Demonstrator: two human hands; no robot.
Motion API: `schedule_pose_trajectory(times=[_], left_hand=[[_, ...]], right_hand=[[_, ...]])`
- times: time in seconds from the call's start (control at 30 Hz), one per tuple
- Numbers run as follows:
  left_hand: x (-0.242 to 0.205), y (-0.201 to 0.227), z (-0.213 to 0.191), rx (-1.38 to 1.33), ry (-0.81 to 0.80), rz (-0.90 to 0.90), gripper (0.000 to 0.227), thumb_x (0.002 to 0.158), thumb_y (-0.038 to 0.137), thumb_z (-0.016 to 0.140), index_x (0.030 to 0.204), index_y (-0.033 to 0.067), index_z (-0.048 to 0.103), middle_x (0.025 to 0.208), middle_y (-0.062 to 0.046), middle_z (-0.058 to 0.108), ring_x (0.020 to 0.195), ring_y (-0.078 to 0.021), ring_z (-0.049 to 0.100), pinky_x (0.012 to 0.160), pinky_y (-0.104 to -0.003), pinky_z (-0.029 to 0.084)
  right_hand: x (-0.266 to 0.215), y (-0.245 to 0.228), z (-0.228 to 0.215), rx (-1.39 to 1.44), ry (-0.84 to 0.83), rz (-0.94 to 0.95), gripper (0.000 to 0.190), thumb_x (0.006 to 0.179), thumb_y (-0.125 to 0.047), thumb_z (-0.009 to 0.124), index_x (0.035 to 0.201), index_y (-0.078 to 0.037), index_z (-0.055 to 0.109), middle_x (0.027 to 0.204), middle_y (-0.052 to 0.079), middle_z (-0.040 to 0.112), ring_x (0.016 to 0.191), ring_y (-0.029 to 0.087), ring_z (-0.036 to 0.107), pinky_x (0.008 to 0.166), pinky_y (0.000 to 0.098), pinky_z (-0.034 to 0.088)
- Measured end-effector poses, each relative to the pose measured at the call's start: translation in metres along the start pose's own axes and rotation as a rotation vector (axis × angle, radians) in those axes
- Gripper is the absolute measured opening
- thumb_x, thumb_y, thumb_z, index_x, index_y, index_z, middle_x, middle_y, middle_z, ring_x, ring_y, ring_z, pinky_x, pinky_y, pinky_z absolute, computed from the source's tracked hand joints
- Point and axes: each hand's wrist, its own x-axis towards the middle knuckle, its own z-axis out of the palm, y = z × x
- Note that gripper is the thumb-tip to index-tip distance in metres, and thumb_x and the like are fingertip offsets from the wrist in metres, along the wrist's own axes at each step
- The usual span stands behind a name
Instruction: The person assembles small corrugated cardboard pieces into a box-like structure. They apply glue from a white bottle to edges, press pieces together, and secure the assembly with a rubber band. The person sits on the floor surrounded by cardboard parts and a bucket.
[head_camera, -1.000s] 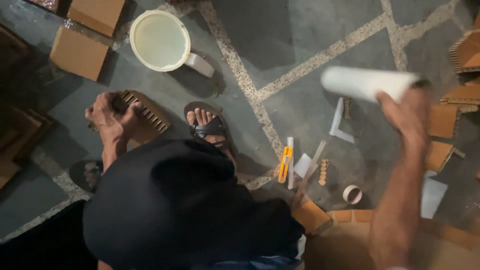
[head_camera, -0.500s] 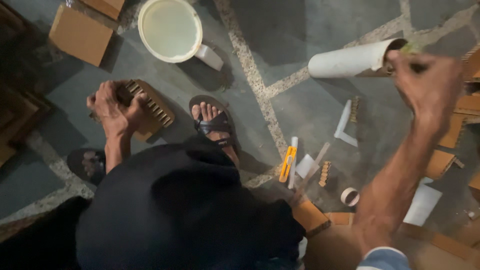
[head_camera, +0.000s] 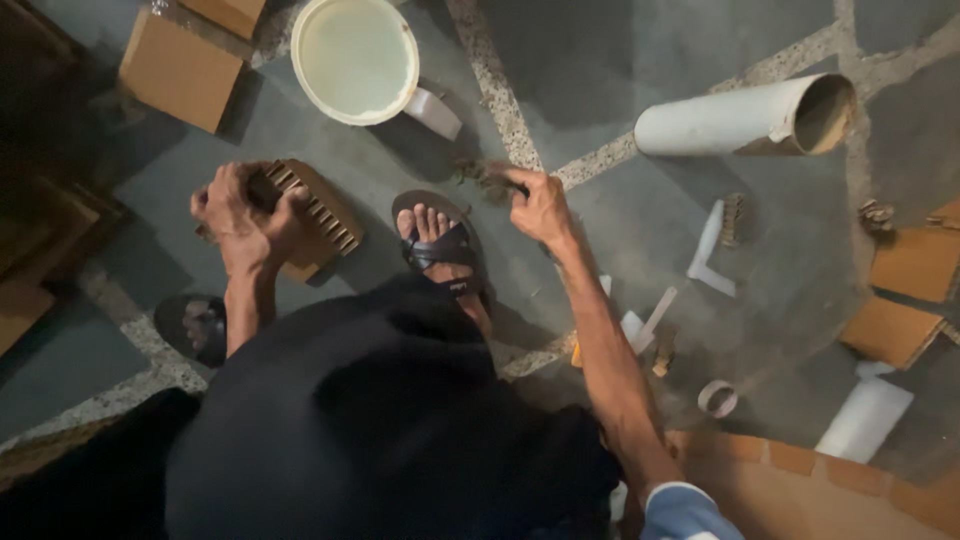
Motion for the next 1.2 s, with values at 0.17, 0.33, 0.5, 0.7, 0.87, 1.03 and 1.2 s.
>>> schedule_pose_trajectory(times=[0.17, 0.33, 0.5, 0.7, 0.87, 1.03, 1.2], left_hand=[[0.0, 0.005, -0.005, -0.017, -0.037, -0.036, 0.041, 0.081, 0.027, 0.082, 0.114, 0.009, 0.068, 0.108, -0.01, 0.067, 0.106, -0.0308, 0.062, 0.112, -0.05, 0.03], [0.001, 0.009, -0.006, -0.011, -0.064, -0.067, 0.042, 0.08, 0.028, 0.082, 0.113, 0.0079, 0.066, 0.108, -0.01, 0.066, 0.107, -0.0301, 0.062, 0.114, -0.051, 0.027], [0.002, 0.007, -0.006, -0.006, -0.06, -0.063, 0.043, 0.08, 0.028, 0.082, 0.114, 0.0082, 0.066, 0.109, -0.01, 0.066, 0.108, -0.029, 0.062, 0.114, -0.051, 0.027], [0.0, 0.006, -0.005, -0.001, -0.061, -0.082, 0.043, 0.078, 0.029, 0.085, 0.112, 0.0088, 0.067, 0.106, -0.009, 0.066, 0.105, -0.0283, 0.061, 0.112, -0.051, 0.026], [0.001, 0.008, -0.004, -0.006, -0.053, -0.057, 0.042, 0.08, 0.028, 0.085, 0.113, 0.0091, 0.067, 0.107, -0.008, 0.066, 0.106, -0.0281, 0.061, 0.112, -0.049, 0.028], [-0.001, 0.003, -0.003, -0.011, -0.027, -0.052, 0.042, 0.078, 0.028, 0.085, 0.112, 0.0102, 0.068, 0.105, -0.007, 0.066, 0.102, -0.028, 0.062, 0.111, -0.048, 0.031], [-0.007, -0.003, 0.001, -0.022, -0.003, -0.022, 0.041, 0.081, 0.029, 0.083, 0.115, 0.0108, 0.068, 0.104, -0.009, 0.066, 0.102, -0.0293, 0.062, 0.11, -0.05, 0.031]], right_hand=[[-0.011, 0.01, -0.008, 0.187, 0.23, 0.053, 0.027, 0.091, -0.002, 0.064, 0.115, -0.005, 0.076, 0.102, 0.014, 0.08, 0.092, 0.02, 0.081, 0.08, 0.0284, 0.063], [-0.009, 0.017, 0.004, 0.04, 0.256, 0.076, 0.021, 0.09, -0.006, 0.071, 0.111, -0.003, 0.076, 0.098, 0.017, 0.077, 0.08, 0.021, 0.078, 0.069, 0.0303, 0.062], [-0.008, 0.015, 0.037, -0.119, 0.181, -0.05, 0.018, 0.082, 0.001, 0.068, 0.097, -0.003, 0.077, 0.088, 0.017, 0.077, 0.078, 0.03, 0.075, 0.07, 0.0404, 0.059], [-0.018, 0.017, 0.035, -0.039, 0.374, -0.007, 0.024, 0.085, 0.004, 0.061, 0.101, -0.002, 0.077, 0.095, 0.021, 0.075, 0.087, 0.036, 0.073, 0.076, 0.0442, 0.058], [-0.034, 0.016, 0.043, -0.22, 0.463, -0.17, 0.031, 0.087, 0.003, 0.053, 0.115, 0.006, 0.066, 0.109, 0.026, 0.07, 0.099, 0.039, 0.07, 0.083, 0.0429, 0.06], [-0.033, 0.008, 0.067, -0.231, 0.113, 0.028, 0.02, 0.083, -0.015, 0.073, 0.098, -0.001, 0.075, 0.091, 0.022, 0.072, 0.079, 0.04, 0.07, 0.068, 0.0456, 0.057], [-0.042, 0.015, 0.066, -0.248, -0.007, 0.158, 0.021, 0.085, -0.015, 0.075, 0.101, -0.001, 0.075, 0.084, 0.017, 0.073, 0.075, 0.033, 0.071, 0.065, 0.0416, 0.056]])
